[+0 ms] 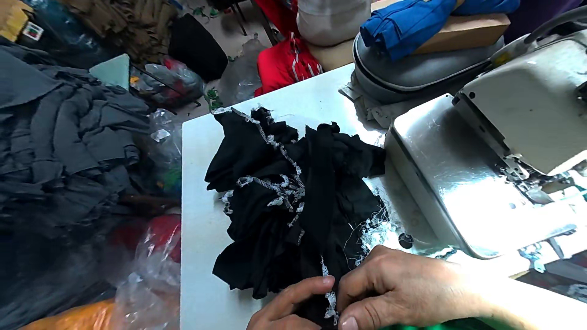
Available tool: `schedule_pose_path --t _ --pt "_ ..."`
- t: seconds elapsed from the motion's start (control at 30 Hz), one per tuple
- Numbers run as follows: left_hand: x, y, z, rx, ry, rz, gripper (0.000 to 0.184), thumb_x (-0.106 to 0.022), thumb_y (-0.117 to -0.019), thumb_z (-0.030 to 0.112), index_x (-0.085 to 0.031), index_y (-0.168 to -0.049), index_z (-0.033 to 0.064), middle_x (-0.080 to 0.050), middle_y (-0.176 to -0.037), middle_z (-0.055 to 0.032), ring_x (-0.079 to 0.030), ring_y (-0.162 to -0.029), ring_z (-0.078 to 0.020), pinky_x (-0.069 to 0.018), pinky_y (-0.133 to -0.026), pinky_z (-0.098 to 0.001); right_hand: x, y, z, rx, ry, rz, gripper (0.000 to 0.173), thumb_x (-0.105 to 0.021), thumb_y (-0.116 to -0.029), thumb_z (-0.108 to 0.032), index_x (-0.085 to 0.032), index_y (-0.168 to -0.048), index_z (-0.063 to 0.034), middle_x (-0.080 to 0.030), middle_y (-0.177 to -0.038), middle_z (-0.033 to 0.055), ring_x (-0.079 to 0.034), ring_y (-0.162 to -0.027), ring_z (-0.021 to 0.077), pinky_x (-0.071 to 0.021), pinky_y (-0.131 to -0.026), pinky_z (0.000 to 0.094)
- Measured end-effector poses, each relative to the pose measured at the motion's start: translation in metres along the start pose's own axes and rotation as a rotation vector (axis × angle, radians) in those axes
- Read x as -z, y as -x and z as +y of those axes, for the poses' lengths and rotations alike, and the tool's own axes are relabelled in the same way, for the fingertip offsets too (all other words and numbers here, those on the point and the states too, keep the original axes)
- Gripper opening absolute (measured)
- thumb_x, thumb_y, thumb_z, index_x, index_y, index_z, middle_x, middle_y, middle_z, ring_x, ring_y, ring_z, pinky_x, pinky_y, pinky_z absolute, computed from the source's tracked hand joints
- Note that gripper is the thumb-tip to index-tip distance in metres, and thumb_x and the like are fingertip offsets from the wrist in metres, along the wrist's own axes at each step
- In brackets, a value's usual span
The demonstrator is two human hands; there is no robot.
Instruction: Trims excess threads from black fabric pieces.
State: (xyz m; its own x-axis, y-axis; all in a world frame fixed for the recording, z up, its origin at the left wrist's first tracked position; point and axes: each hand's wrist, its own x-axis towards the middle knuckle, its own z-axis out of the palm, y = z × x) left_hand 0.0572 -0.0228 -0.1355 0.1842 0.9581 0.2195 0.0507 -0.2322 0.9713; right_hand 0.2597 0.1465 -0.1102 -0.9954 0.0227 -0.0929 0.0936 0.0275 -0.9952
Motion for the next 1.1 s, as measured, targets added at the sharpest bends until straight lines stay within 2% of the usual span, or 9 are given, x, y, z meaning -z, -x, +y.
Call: schedule_pose_path --t 0.2,0.4,0.6,0.7,0.77,0.9,1.0,1.07,1.1 --pt "0.001 0.003 -0.003 -0.021 0.007 0.036 0.027 -0.066 -0.0978 0.042 -0.070 -0.118 0.0230 -0.052 -0.151 0.0131 -0.048 -0.137 -0.0035 -0.0425 -0.114 -0.0244 -0.001 -0.005 -0.008 -0.112 -0.015 -0.016 0.035 -0.054 -0.1058 -0.029 -0.069 -0.103 0.0018 -0.062 -0.078 0.0067 -0.054 -0.068 0.0097 -0.0429 -0.064 0.0293" --pt "0.004 0.005 -0.003 -0.022 -0.044 0.043 0.027 -0.062 -0.0994 0.044 -0.068 -0.118 0.0252 -0.054 -0.146 0.0166 -0.048 -0.135 0.0003 -0.0410 -0.113 -0.0206 -0.003 -0.001 -0.002 -0.032 -0.026 0.141 0.041 -0.044 -0.1094 -0.030 -0.066 -0.090 -0.0004 -0.050 -0.065 -0.0017 -0.044 -0.056 0.0013 -0.0359 -0.054 0.0191" --pt "0.003 0.005 -0.002 -0.025 -0.044 0.069 0.028 -0.064 -0.0979 0.045 -0.069 -0.119 0.0277 -0.054 -0.146 0.0183 -0.049 -0.135 -0.0004 -0.0411 -0.113 -0.0217 0.004 -0.016 -0.005 -0.150 -0.012 0.664 0.035 -0.054 -0.1037 -0.042 -0.069 -0.103 -0.0099 -0.053 -0.066 -0.0074 -0.044 -0.055 -0.0019 -0.0379 -0.053 0.0175" --pt "0.002 0.004 -0.003 -0.037 -0.039 0.074 0.028 -0.065 -0.0979 0.043 -0.068 -0.121 0.0283 -0.055 -0.145 0.0179 -0.049 -0.135 -0.0011 -0.0413 -0.113 -0.0221 0.016 -0.032 -0.001 -0.292 -0.128 0.749 0.043 -0.054 -0.1022 -0.049 -0.064 -0.126 -0.0145 -0.059 -0.082 0.0020 -0.047 -0.056 0.0069 -0.0406 -0.052 0.0243" --pt "0.001 0.004 -0.004 -0.038 -0.029 0.063 0.029 -0.066 -0.0972 0.043 -0.068 -0.122 0.0280 -0.054 -0.146 0.0174 -0.049 -0.135 -0.0014 -0.0415 -0.113 -0.0222 0.024 -0.045 -0.001 -0.361 -0.227 0.736 0.043 -0.058 -0.1024 -0.043 -0.061 -0.136 -0.0157 -0.060 -0.112 0.0068 -0.054 -0.069 0.0106 -0.0461 -0.060 0.0277" --pt "-0.003 0.002 -0.006 -0.026 -0.016 0.040 0.028 -0.068 -0.0966 0.041 -0.069 -0.119 0.0238 -0.054 -0.146 0.0148 -0.048 -0.136 -0.0020 -0.0413 -0.114 -0.0228 0.015 -0.064 -0.015 -0.117 0.028 0.793 0.033 -0.056 -0.1049 -0.021 -0.066 -0.132 -0.0065 -0.061 -0.128 0.0096 -0.062 -0.083 0.0115 -0.0527 -0.069 0.0284" --pt "-0.008 0.005 -0.004 0.016 -0.094 0.056 0.030 -0.068 -0.0958 0.043 -0.069 -0.116 0.0218 -0.059 -0.137 0.0161 -0.050 -0.129 0.0058 -0.0423 -0.110 -0.0180 -0.001 -0.073 -0.033 0.080 0.459 0.504 0.027 -0.063 -0.0975 -0.014 -0.072 -0.121 -0.0031 -0.066 -0.123 0.0146 -0.069 -0.100 0.0245 -0.0589 -0.080 0.0437" --pt "-0.013 0.006 0.001 0.057 -0.119 0.110 0.031 -0.070 -0.0935 0.045 -0.073 -0.109 0.0182 -0.068 -0.120 0.0170 -0.055 -0.117 0.0130 -0.0455 -0.101 -0.0129 -0.002 -0.077 -0.044 0.036 0.509 0.109 0.024 -0.061 -0.0992 -0.014 -0.072 -0.117 -0.0025 -0.067 -0.123 0.0150 -0.066 -0.109 0.0301 -0.0531 -0.088 0.0511" --pt "-0.014 0.005 0.001 0.063 -0.115 0.111 0.032 -0.070 -0.0933 0.046 -0.073 -0.109 0.0180 -0.069 -0.119 0.0163 -0.055 -0.116 0.0128 -0.0461 -0.101 -0.0134 0.001 -0.078 -0.044 0.045 0.495 0.058 0.024 -0.061 -0.0996 -0.014 -0.072 -0.117 -0.0021 -0.068 -0.125 0.0147 -0.065 -0.112 0.0294 -0.0522 -0.091 0.0499"
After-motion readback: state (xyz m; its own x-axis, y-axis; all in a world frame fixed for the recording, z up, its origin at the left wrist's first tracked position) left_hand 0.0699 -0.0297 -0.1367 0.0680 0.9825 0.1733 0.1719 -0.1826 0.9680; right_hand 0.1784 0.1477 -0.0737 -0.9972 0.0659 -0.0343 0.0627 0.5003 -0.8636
